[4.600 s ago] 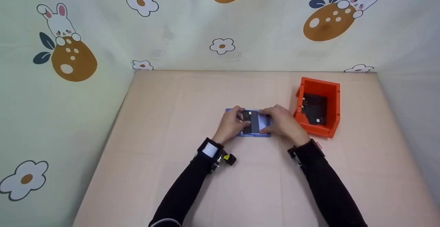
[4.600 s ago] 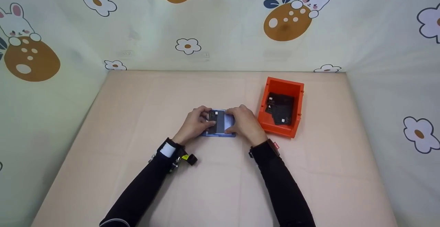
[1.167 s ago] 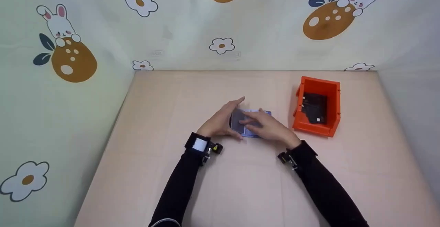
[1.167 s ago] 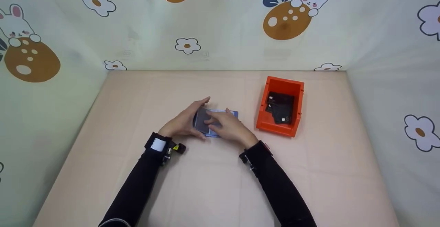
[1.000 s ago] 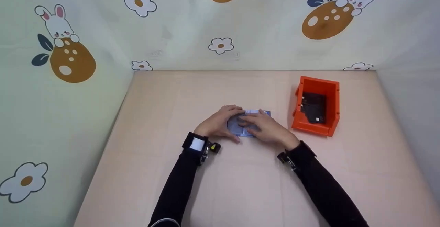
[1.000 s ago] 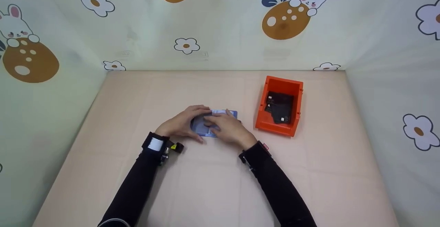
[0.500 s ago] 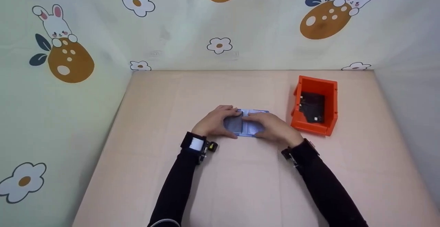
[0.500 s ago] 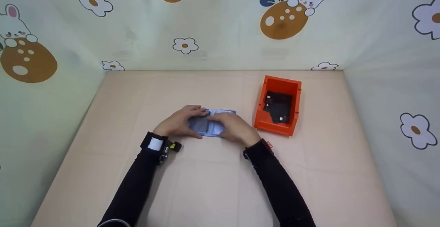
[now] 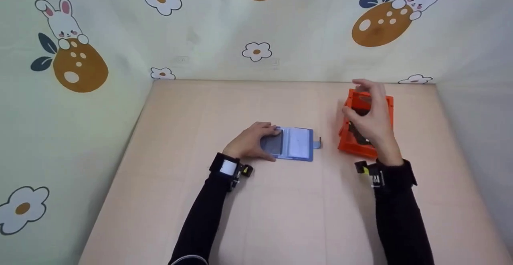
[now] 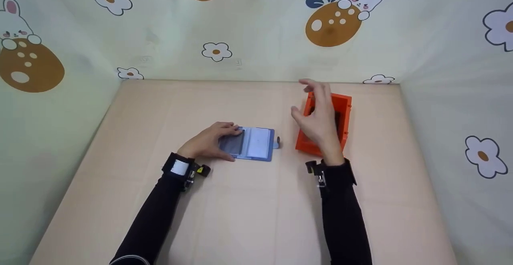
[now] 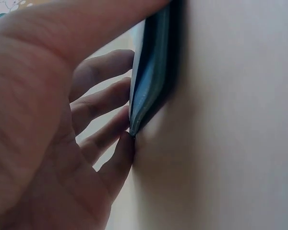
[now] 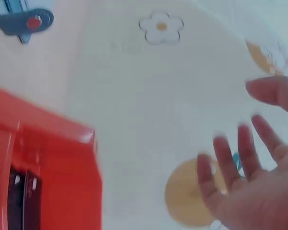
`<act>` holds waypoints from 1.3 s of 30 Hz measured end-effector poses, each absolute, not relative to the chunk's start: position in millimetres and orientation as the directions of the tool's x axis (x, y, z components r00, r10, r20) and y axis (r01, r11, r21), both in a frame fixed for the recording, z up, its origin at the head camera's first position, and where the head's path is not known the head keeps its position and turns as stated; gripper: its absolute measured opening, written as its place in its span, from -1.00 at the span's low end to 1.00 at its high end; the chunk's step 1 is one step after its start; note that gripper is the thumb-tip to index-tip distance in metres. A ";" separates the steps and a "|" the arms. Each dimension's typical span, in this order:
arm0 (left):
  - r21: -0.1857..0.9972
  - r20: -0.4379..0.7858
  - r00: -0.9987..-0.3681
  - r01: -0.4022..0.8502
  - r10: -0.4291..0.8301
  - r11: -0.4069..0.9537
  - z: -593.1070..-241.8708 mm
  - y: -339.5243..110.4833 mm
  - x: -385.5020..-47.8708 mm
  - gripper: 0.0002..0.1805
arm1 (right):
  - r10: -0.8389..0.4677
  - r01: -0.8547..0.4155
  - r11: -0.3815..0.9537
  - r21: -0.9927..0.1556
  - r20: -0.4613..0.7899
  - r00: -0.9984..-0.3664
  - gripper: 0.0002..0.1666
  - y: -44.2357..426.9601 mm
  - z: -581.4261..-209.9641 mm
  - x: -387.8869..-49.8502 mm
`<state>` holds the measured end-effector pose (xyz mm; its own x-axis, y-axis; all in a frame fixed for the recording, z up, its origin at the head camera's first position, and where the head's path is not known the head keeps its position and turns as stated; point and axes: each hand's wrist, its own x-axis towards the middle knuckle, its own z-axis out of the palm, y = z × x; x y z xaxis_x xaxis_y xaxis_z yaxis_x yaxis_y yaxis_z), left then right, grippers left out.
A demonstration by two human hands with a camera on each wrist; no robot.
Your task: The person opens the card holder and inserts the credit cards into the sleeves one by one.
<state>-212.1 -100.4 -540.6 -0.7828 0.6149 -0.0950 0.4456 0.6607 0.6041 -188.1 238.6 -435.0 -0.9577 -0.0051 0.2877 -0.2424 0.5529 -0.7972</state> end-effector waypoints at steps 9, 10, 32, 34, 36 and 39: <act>0.600 -0.116 -0.788 0.429 0.604 0.675 -539.2 -101.1 -211.7 0.00 | 0.140 0.092 0.736 -0.670 0.018 -0.990 -0.26 272.5 -460.6 -207.2; 0.599 -0.116 -0.789 0.429 0.603 0.677 -539.3 -101.2 -211.8 0.01 | 0.124 0.104 0.768 -0.632 -0.012 -0.992 -0.28 273.2 -466.9 -208.8; 0.605 -0.114 -0.787 0.429 0.607 0.671 -541.7 -101.1 -212.6 -0.02 | 0.036 0.005 0.985 -0.174 0.177 -0.984 -0.87 266.8 -516.2 -214.9; 0.600 -0.114 -0.786 0.433 0.607 0.673 -542.1 -100.9 -212.7 -0.01 | 0.053 0.007 0.980 -0.197 0.229 -0.972 -0.84 267.8 -516.5 -215.4; 0.601 -0.109 -0.785 0.436 0.609 0.670 -542.2 -100.6 -213.1 -0.01 | 0.080 0.020 0.975 -0.220 0.269 -0.960 -0.82 268.4 -516.8 -216.0; 0.602 -0.110 -0.784 0.437 0.611 0.668 -542.6 -100.2 -213.2 -0.01 | 0.120 0.047 0.969 -0.242 0.295 -0.948 -0.79 268.9 -516.7 -217.3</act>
<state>-213.2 -100.2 -542.6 -0.7840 0.6110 -0.1097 0.4366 0.6684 0.6022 -217.3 268.9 -516.7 -0.9478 0.1201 0.2954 0.0472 0.9690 -0.2424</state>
